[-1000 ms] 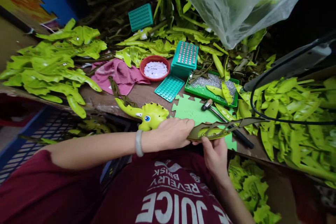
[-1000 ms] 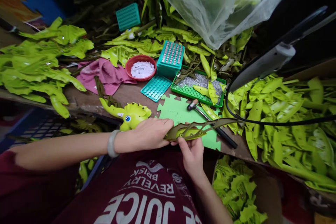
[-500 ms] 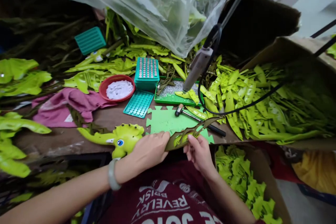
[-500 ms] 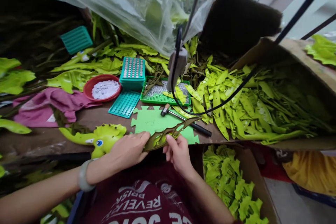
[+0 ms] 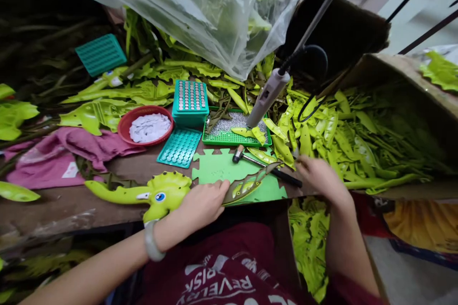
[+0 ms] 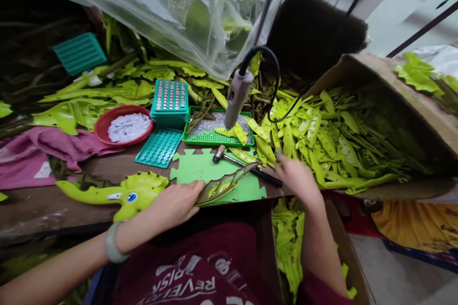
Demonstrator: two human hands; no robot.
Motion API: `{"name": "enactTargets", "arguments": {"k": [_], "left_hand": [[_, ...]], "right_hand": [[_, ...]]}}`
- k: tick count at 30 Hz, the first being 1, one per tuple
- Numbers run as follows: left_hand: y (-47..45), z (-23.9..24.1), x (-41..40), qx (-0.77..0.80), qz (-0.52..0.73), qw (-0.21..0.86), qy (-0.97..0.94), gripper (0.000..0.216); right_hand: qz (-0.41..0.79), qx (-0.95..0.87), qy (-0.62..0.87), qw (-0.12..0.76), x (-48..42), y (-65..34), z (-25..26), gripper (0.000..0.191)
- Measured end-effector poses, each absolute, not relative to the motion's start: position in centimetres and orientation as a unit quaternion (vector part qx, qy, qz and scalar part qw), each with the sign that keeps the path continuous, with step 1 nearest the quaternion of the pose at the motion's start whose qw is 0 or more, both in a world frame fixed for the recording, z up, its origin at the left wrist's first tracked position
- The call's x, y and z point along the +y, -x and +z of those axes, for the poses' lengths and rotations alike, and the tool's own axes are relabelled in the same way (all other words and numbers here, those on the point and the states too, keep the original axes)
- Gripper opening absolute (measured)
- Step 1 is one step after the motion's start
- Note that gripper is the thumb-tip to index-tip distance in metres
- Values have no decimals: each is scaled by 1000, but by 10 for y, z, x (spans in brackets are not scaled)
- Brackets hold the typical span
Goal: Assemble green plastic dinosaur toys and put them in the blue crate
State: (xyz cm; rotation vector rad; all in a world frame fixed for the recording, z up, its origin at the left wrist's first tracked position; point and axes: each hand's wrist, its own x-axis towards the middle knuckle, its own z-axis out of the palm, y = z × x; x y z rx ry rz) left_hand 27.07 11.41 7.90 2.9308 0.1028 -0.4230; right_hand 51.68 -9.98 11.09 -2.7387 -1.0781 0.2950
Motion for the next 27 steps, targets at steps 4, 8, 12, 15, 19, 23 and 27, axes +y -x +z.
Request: {"name": "enactTargets", "arguments": {"k": [4,8,12,15,19,23,27], "left_hand": [[-269,70,100,58,-78,21,-995,27],[-242,55,87,161,73,-35,-984,30],[-212,39,79,187,213,5,-959,35],[-202,40,80,142,283,34,-948,32],[-201,53,89,59,287,29,-956,29],[-204,66,95,22,281,60,-957,26],[-203,77,95,18,293,77,-953,16]], "right_hand": [[-96,-386,917,22,-39,-565,110,33],[-65,-478,874,-63,14,-576,100,29],[-47,-499,865,-43,-20,-570,110,42],[39,-539,840,52,-72,-562,124,51],[165,-578,786,145,-100,-520,141,53],[261,-674,667,184,-66,-452,145,53],[134,-709,683,117,-37,-455,145,49]]}}
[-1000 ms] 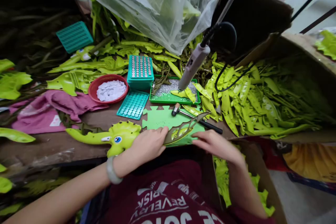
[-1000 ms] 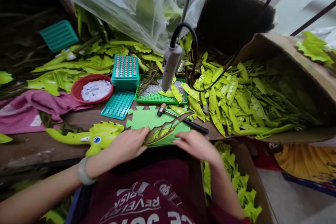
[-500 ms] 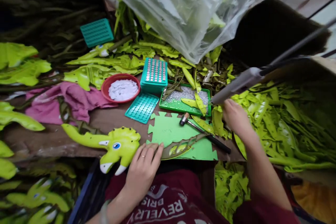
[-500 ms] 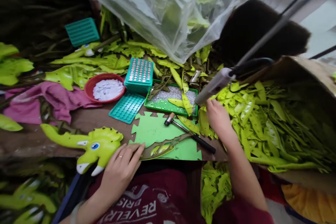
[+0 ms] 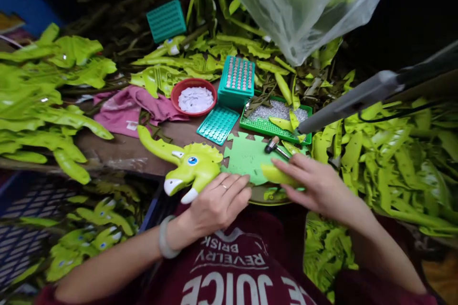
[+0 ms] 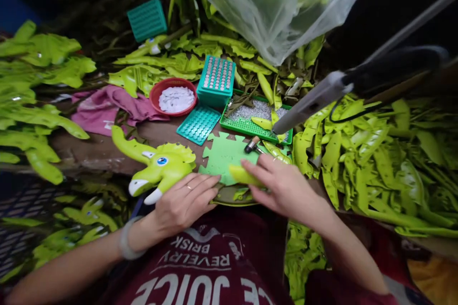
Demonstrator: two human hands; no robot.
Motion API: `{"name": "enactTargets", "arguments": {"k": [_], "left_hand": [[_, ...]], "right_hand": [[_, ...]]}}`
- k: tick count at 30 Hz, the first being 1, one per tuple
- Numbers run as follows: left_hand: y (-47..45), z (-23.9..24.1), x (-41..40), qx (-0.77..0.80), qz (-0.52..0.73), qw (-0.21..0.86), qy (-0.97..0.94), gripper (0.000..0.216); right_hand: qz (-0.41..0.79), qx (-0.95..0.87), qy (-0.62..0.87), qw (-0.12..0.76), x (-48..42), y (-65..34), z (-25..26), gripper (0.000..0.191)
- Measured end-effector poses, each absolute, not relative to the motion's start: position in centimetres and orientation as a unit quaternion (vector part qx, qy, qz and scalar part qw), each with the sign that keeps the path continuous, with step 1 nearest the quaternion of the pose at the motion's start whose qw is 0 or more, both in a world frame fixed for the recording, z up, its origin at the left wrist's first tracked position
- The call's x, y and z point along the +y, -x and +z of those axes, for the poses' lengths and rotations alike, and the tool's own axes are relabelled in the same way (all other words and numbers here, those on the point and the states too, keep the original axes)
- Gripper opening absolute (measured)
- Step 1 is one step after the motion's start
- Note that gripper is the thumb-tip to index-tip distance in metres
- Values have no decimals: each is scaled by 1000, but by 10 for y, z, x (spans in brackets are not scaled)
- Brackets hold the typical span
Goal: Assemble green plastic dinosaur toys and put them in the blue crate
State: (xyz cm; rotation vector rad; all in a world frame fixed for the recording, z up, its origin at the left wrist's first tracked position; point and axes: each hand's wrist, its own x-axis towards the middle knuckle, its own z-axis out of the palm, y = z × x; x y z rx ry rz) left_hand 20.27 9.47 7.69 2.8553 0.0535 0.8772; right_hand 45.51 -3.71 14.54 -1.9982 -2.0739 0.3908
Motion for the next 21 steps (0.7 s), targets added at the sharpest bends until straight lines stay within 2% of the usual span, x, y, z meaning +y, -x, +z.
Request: {"name": "enactTargets", "arguments": {"k": [2,4,6,9,11,14,16,18,21], "left_hand": [[-200,78,93,19,304,69,-950,12],[-197,74,92,12,315,55,-947,11],[-197,68,91,2,319,37,-947,12],[-199,61,91,-20,311,4,-950,16],[-201,61,92,-36,308,-13,-951,19],[-203,64,95,-44,312,-23,-949,20],[-205,66,96,-40,316,-27,-948,21],[-207,65,97,-35,319,-27,-947,22],[-212,59,96,-27,322,-20,-946,22]], "right_hand": [[65,-671,737,35,-43,-494,149,46],[47,-621,782,-32,-58,-539,156,43],[-8,-557,828,-61,-68,-571,161,42],[-140,-470,870,-58,-51,-573,151,47],[-115,-448,886,-9,-21,-554,132,47],[55,-412,900,130,30,-532,102,40],[113,-386,893,200,51,-534,92,31],[127,-371,884,254,54,-547,91,27],[181,-333,855,355,25,-559,98,33]]}}
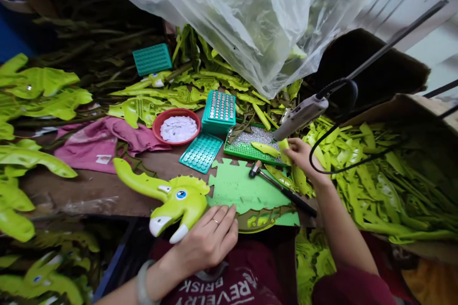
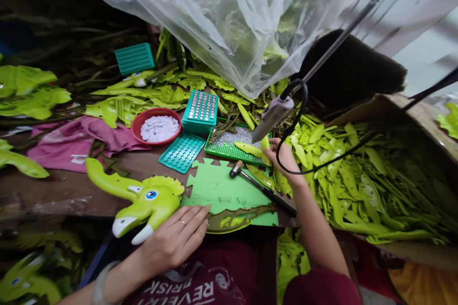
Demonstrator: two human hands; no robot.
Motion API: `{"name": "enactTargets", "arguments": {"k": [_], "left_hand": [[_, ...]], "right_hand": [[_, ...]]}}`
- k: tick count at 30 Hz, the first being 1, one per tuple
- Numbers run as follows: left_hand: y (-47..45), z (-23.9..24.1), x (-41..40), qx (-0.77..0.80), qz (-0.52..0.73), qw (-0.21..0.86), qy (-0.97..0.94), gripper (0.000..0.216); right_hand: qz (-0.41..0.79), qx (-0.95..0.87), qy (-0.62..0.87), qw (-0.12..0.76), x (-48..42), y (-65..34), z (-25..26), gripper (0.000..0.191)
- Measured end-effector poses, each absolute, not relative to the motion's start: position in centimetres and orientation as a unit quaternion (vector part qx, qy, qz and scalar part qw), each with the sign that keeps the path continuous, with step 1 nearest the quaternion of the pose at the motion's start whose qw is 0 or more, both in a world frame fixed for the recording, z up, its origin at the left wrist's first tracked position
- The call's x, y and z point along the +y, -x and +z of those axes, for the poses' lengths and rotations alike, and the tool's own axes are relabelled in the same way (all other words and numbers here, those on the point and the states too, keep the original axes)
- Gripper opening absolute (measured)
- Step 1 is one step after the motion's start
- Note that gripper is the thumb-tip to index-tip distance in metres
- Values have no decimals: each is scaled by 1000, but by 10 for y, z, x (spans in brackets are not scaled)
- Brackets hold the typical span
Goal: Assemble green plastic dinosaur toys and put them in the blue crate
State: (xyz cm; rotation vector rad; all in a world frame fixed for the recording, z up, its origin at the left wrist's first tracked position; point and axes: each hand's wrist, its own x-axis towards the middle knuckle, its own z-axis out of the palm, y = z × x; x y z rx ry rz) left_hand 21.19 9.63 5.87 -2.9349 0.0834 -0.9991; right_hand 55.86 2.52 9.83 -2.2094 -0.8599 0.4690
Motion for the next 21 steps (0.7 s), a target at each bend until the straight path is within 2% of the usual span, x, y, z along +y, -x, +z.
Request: {"name": "enactTargets", "arguments": {"k": [4,7,9,11,14,17,19,21], "left_hand": [[-217,46,95,19,-326,2,945,19],[-218,43,95,23,-323,-19,946,19],[-218,47,97,32,-306,-13,951,34],[-217,54,101,40,-283,10,958,46],[-216,63,106,55,-266,51,961,37],[-215,62,108,65,-282,68,955,29],[-215,58,107,69,-287,67,953,28],[-215,55,106,73,-289,66,952,28]], "right_hand": [[290,-249,797,468,-28,-512,98,41],[432,-97,685,578,-45,-444,91,37],[505,-22,607,613,-43,-407,89,37],[529,-18,583,617,-38,-387,89,34],[490,-60,600,629,-33,-385,87,35],[321,-127,669,658,-33,-404,80,43],[265,-196,709,623,-32,-421,74,32],[247,-306,743,541,-27,-441,72,21]]}}
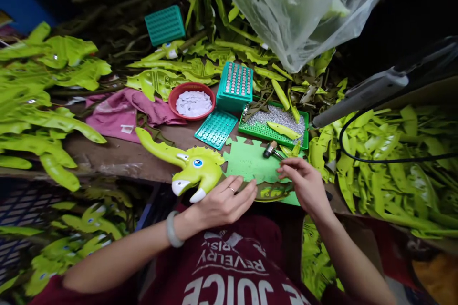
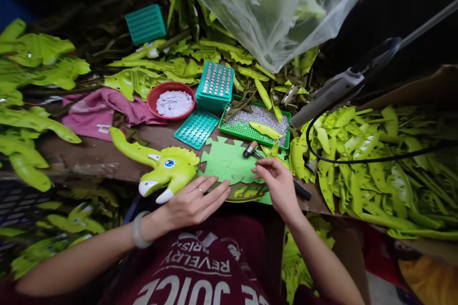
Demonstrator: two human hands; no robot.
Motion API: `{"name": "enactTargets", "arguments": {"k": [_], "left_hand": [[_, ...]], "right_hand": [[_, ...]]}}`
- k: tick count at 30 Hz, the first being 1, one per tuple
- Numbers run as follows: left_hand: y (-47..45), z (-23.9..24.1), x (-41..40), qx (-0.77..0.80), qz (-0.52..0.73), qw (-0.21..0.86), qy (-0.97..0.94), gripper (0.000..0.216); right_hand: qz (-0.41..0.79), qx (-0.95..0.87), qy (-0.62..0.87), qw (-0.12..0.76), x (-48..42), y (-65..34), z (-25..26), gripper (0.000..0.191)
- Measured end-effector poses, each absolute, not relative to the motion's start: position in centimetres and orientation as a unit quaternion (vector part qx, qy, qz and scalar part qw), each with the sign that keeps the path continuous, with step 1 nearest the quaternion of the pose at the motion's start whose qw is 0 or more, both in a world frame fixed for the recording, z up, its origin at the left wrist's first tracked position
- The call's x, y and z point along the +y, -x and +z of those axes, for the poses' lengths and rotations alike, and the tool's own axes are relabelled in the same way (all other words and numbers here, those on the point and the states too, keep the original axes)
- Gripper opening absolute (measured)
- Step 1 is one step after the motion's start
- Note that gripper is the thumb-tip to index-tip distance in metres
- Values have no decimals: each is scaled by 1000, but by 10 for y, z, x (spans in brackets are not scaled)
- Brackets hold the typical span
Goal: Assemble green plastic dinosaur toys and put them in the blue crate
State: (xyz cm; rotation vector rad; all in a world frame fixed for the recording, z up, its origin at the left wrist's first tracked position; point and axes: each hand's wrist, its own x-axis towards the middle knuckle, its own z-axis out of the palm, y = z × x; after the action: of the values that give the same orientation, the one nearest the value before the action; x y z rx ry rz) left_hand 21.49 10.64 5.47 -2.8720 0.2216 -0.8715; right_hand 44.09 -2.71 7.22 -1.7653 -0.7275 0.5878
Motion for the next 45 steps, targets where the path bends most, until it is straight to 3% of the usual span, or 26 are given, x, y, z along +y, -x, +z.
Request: {"name": "enactTargets", "arguments": {"k": [3,6,9,15,20,25,33,41,45], "left_hand": [[-212,54,105,80,-288,61,952,28],[-205,54,104,84,-282,43,955,27],[-199,52,102,76,-289,22,954,25],[-206,57,95,5,-255,34,966,24],[-215,72,97,-50,-229,10,972,26],[-212,84,114,24,-273,46,961,13],[-219,101,129,36,-283,27,958,12],[-223,112,133,54,-252,21,966,19],[-229,119,137,80,-250,44,964,24]], "right_hand": [[102,-541,768,327,-19,-472,81,11],[-20,-720,693,37,-18,-497,93,24],[-59,-802,588,-91,-24,-510,96,36],[-71,-845,523,-91,-29,-511,99,16],[-36,-786,615,49,-19,-463,107,18],[-3,-820,566,90,-6,-422,102,55],[-81,-839,522,132,1,-428,106,53],[-44,-852,520,48,4,-423,107,65],[-48,-852,522,-17,6,-422,113,57]]}}
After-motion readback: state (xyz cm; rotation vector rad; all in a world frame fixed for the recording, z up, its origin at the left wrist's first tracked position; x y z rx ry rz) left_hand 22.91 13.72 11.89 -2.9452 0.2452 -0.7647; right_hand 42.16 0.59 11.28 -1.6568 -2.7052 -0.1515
